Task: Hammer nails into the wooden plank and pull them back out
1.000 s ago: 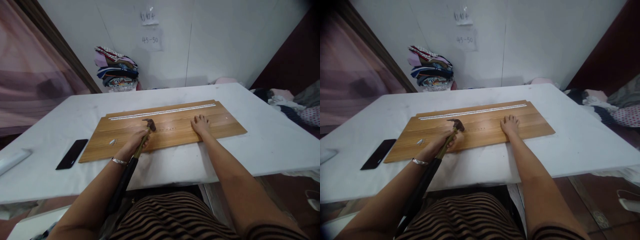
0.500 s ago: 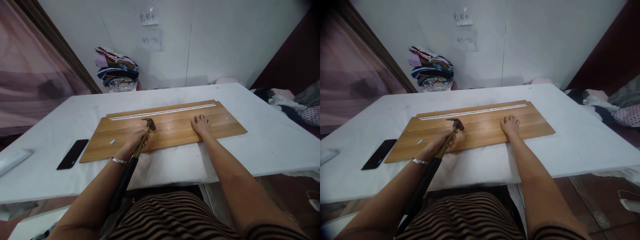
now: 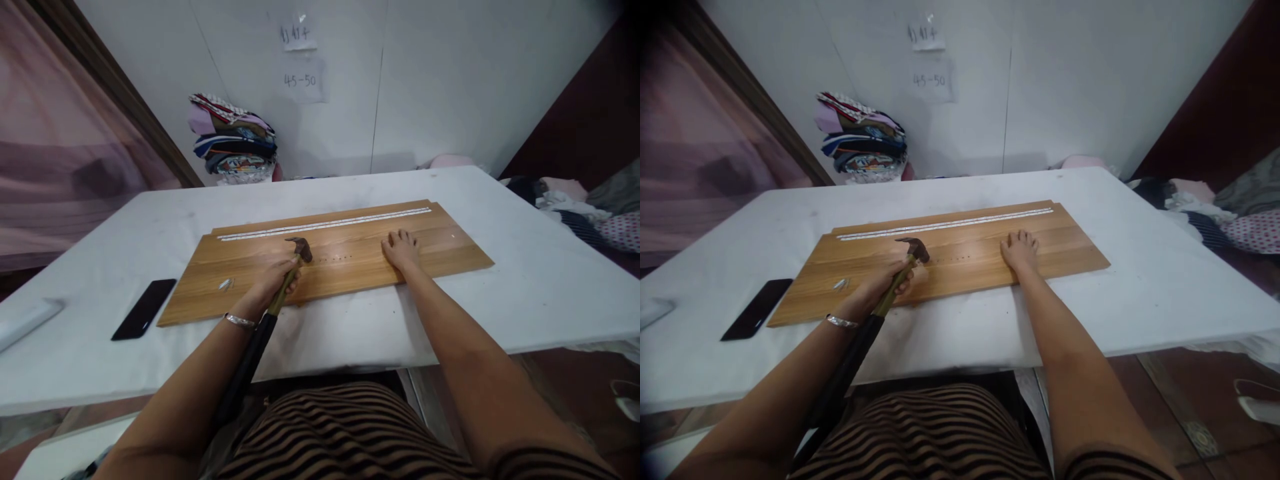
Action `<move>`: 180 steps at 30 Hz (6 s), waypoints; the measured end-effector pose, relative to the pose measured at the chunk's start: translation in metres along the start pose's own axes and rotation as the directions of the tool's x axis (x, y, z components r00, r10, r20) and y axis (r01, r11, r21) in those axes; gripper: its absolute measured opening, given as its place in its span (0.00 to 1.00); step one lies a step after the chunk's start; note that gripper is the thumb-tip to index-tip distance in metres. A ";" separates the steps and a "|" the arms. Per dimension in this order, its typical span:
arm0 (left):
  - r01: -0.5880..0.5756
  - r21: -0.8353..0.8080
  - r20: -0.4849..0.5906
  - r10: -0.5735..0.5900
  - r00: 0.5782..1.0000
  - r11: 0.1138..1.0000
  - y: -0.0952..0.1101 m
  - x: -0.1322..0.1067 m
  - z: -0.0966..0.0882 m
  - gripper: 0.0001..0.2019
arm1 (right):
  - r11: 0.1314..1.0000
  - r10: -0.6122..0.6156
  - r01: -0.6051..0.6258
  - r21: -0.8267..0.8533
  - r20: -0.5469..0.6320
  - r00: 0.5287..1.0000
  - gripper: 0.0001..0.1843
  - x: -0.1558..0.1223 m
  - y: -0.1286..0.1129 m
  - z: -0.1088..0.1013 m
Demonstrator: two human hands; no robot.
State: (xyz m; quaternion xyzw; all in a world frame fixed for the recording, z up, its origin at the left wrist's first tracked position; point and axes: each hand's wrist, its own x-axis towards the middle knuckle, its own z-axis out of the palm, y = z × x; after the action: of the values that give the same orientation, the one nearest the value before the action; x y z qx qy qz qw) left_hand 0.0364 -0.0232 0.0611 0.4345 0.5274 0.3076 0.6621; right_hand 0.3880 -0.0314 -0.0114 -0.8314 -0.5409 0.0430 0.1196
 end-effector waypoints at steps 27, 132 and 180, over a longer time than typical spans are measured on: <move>0.003 -0.013 -0.010 -0.003 1.000 1.000 0.001 0.000 0.000 0.12 | 1.000 0.011 -0.011 -0.003 0.016 1.000 0.30 0.001 0.000 -0.001; 0.002 -0.049 0.019 -0.002 1.000 0.999 0.003 0.000 0.000 0.13 | 0.999 0.003 -0.003 -0.034 0.006 1.000 0.30 0.002 0.002 0.001; 0.005 0.001 -0.008 -0.005 1.000 1.000 0.006 -0.006 0.001 0.12 | 0.999 -0.002 0.002 -0.037 0.005 1.000 0.30 0.003 0.003 0.004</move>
State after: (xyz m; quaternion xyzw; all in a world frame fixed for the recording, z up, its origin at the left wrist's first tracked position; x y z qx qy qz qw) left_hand 0.0361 -0.0262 0.0690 0.4322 0.5312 0.3073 0.6607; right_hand 0.3916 -0.0292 -0.0155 -0.8328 -0.5429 0.0349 0.1028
